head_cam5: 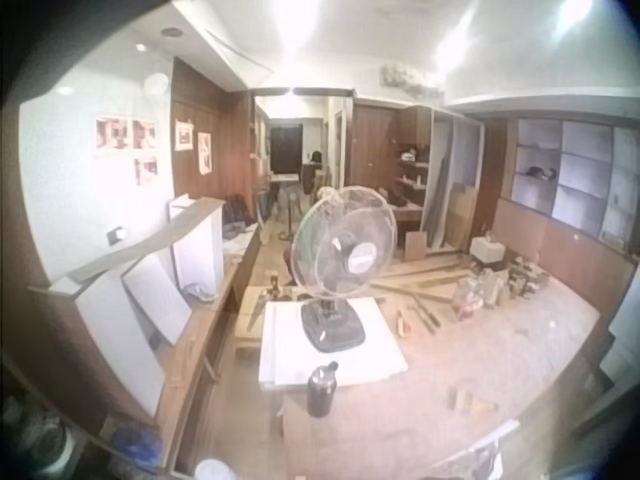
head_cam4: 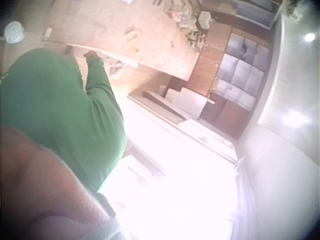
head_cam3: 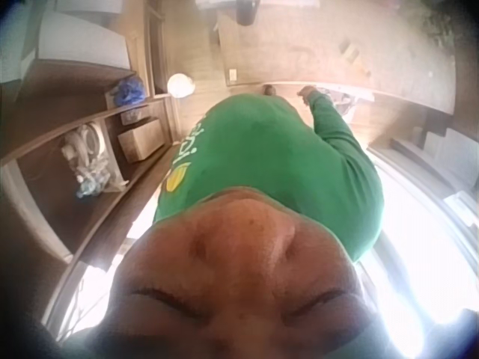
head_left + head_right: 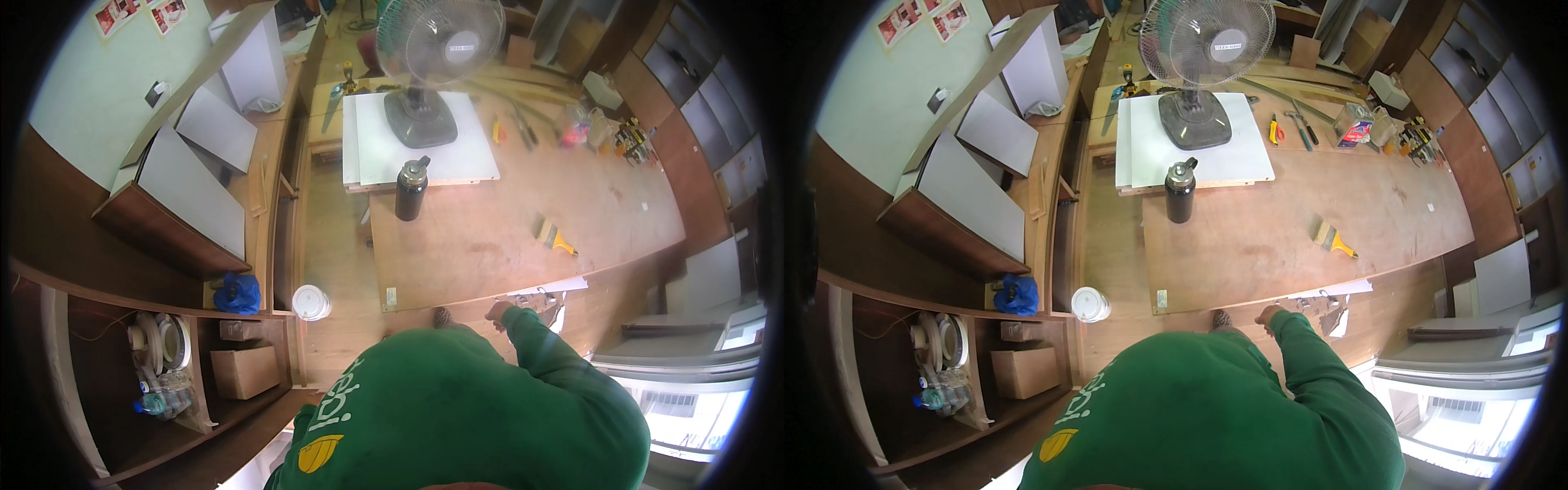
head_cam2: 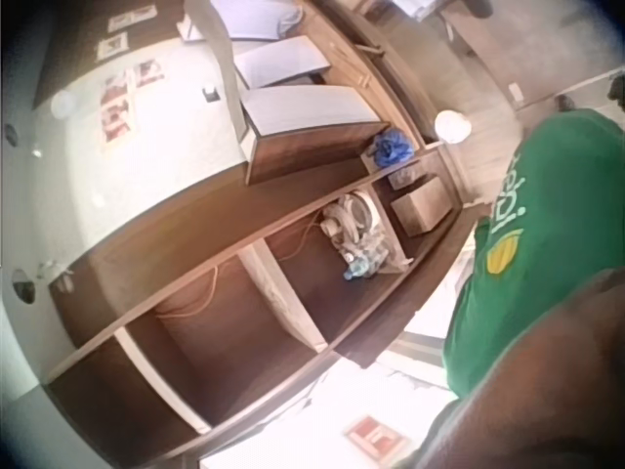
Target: The person organizes and cleans a wooden workspace by picking up scraps, moving tools, and using a brush to sweep debris off the surface.
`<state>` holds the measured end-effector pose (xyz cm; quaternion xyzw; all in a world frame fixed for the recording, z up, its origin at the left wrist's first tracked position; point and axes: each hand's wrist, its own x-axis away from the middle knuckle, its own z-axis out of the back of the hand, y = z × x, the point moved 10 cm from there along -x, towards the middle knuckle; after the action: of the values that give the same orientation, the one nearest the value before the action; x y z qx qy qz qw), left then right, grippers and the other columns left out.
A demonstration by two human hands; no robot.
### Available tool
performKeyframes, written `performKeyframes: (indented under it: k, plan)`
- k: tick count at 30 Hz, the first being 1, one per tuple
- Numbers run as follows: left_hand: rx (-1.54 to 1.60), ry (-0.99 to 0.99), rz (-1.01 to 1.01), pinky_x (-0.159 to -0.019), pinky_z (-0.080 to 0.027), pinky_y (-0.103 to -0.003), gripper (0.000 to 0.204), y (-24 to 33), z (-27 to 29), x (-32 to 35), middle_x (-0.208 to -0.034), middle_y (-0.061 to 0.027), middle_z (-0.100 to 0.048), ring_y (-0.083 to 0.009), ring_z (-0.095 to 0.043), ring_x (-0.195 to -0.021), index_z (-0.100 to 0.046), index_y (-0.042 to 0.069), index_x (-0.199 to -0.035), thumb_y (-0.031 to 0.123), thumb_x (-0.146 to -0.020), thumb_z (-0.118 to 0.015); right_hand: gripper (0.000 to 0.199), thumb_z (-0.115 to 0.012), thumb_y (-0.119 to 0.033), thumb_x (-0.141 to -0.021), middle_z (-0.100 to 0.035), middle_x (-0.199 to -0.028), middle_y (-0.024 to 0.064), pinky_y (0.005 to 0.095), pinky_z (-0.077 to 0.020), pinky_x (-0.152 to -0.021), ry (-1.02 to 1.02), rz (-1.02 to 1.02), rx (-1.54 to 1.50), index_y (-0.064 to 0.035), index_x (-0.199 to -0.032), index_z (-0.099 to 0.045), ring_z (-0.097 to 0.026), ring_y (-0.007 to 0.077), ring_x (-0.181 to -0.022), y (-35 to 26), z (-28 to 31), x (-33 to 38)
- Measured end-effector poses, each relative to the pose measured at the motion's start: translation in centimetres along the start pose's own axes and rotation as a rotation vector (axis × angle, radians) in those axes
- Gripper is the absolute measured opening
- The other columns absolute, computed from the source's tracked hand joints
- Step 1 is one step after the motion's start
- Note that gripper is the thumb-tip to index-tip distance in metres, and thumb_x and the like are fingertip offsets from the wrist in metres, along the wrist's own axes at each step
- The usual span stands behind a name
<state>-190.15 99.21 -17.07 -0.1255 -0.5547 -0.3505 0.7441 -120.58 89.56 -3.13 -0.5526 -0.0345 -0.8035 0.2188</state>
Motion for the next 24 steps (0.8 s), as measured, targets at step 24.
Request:
performKeyframes:
  k: [24]
  plan:
    - [-0.272,0.011,-0.125,-0.072,-0.052,-0.046,0.048,0.7,-0.5,0.3,-0.098,-0.0147,-0.066,-0.0317,-0.063,-0.093,-0.059,0.009,-0.110,0.038,-0.073,-0.071,0.032,-0.051,-0.027,-0.091,-0.066,-0.074,0.0135,0.0369,-0.0553,-0.057,0.085,0.044,0.169,0.0014,-0.100,-0.062,-0.067,0.0231,-0.062,2.1,0.8,-2.0]
